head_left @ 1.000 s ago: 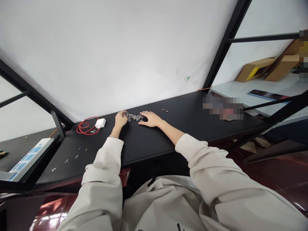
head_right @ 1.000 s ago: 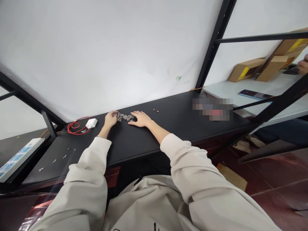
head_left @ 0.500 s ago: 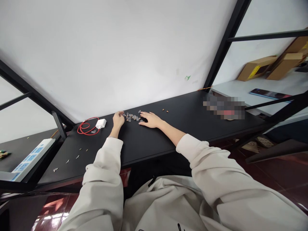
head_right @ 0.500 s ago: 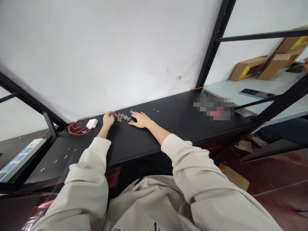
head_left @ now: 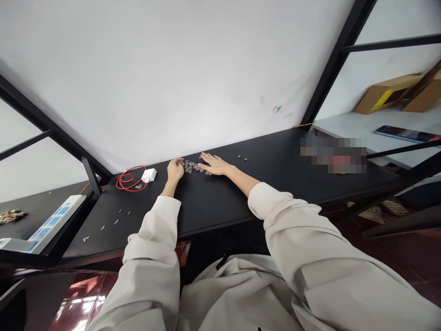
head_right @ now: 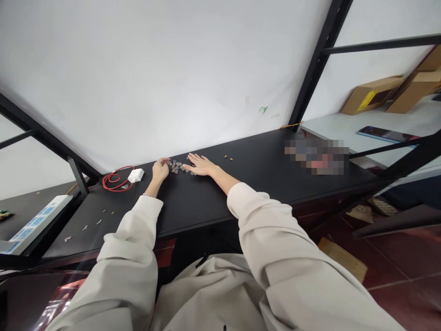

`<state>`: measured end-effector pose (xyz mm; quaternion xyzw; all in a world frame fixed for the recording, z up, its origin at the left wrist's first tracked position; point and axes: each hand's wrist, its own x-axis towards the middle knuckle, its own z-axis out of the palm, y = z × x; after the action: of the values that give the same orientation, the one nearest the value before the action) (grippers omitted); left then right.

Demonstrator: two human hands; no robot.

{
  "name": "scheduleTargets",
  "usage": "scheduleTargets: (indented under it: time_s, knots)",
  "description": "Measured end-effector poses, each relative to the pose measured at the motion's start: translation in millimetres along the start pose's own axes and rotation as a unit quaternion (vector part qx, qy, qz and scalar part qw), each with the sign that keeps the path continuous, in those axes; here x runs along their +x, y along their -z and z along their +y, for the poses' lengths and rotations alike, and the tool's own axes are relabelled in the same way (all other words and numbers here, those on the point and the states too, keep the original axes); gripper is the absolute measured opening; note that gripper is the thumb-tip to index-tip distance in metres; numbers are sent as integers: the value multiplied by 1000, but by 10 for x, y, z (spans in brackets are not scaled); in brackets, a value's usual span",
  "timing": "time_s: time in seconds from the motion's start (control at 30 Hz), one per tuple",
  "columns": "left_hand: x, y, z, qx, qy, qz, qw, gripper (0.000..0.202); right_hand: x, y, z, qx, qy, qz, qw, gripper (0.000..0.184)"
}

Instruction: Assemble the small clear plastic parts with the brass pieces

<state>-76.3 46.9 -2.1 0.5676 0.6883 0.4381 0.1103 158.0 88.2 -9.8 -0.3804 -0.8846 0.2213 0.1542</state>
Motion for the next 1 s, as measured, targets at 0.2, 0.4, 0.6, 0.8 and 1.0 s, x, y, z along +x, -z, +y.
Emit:
scheduleTargets:
  time_s: [0.2,0.4,0.6,0.8,1.0]
  knots:
    - [-11,-18,4,6,3,1,1000,37,185,-2,-26,9,-16,1,1000,90]
    - [-27,-40,9,7,-3,-2,1000,36,260,-47,-18,6,1,25,1000,77]
    - [-40,-56,27,2,-6,-10,1000,34,19,20,67,-12,6,55,998,57]
    - [-82,-72,75,19,-65,-24,997,27,-363,128,105,-38,4,74,997,46]
    - [-186,-141,206,102,-166,-73,978,28,-462,140,-9,-20,-11,89,996,44]
